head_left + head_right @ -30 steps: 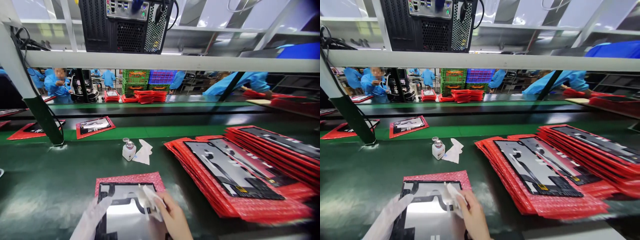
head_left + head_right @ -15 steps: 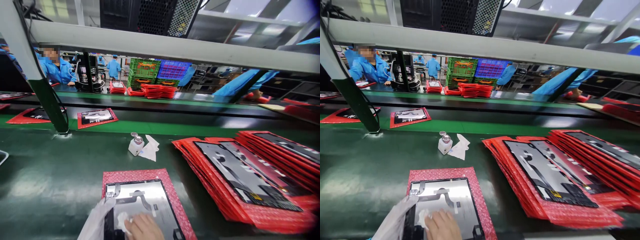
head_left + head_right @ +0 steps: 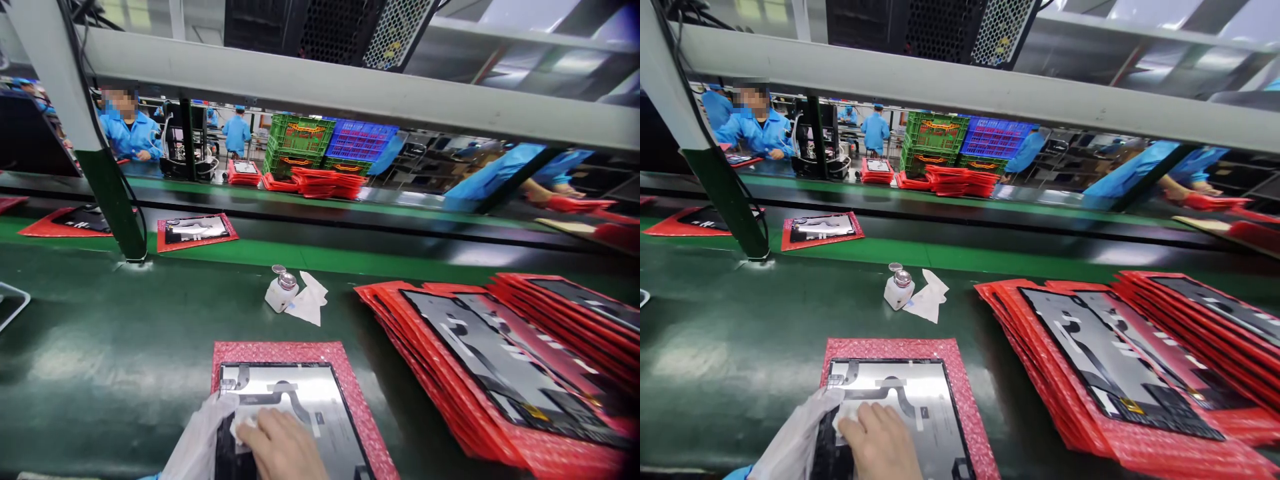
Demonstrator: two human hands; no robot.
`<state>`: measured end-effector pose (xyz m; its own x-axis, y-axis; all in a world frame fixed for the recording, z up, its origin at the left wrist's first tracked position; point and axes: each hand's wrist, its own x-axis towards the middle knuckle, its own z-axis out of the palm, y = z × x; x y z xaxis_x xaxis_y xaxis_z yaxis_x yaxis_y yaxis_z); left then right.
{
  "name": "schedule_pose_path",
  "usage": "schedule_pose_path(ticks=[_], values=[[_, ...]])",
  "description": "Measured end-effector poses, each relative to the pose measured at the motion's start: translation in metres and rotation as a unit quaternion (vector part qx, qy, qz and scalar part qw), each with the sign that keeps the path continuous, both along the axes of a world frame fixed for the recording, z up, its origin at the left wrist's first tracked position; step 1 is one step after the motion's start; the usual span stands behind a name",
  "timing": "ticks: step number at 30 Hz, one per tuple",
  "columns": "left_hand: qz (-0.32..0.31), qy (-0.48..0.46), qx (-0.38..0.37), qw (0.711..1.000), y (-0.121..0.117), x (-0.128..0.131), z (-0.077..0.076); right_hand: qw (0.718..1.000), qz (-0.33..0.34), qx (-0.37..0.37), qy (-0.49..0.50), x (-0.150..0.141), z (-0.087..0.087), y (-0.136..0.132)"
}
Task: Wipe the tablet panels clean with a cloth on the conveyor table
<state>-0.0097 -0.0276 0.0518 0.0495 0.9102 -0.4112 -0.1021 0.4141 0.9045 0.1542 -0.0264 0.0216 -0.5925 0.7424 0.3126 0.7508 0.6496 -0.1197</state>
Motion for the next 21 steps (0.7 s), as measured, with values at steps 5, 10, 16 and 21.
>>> schedule_pose_path(ticks=[5,10,16,21], values=[[-0.018,-0.005,0.004,1.0,0.0,-0.002,-0.007,0.998,-0.007,-0.066,-0.018,0.03,0.018,-0.002],[-0.036,-0.007,-0.01,0.999,0.003,0.0,-0.014,0.988,-0.051,-0.135,0.053,0.071,0.046,0.025],[-0.059,0.028,-0.042,0.997,0.008,0.003,-0.018,0.991,-0.104,-0.08,0.037,0.048,0.028,0.067],[-0.074,0.035,-0.018,0.996,0.005,0.001,-0.013,0.998,-0.02,-0.051,0.039,0.006,0.004,0.052]])
